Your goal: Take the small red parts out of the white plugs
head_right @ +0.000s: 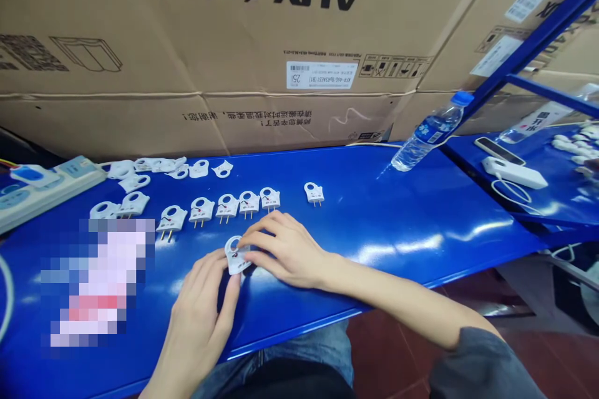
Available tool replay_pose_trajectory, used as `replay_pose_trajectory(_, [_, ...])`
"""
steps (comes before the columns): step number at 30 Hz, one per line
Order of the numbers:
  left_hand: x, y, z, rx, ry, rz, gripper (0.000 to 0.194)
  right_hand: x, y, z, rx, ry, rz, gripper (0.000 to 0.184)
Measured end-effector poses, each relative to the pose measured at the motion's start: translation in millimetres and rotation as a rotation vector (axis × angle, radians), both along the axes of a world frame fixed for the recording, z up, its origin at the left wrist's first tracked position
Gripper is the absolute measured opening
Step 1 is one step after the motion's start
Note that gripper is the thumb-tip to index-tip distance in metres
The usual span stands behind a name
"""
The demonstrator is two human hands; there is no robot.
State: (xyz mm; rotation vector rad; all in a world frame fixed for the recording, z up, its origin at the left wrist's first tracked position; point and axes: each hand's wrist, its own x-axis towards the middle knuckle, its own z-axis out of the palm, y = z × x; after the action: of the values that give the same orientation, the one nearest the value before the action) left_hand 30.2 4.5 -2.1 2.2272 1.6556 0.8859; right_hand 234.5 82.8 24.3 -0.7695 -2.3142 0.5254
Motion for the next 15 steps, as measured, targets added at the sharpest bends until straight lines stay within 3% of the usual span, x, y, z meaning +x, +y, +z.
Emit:
replay_pose_trajectory(7, [-1.4,3.6,-4.6,0.147,0.112,-0.092,0.038,-9.8,-11.0,-0.6,-0.107,0.152,-0.053,0.012])
replay_pose_trajectory(15, [-0.2,4.5,-5.2,0.154,0.122,-0.097,0.033,-11.5,-16.2,-3.8,-0.104,0.19,-0.087,0.01])
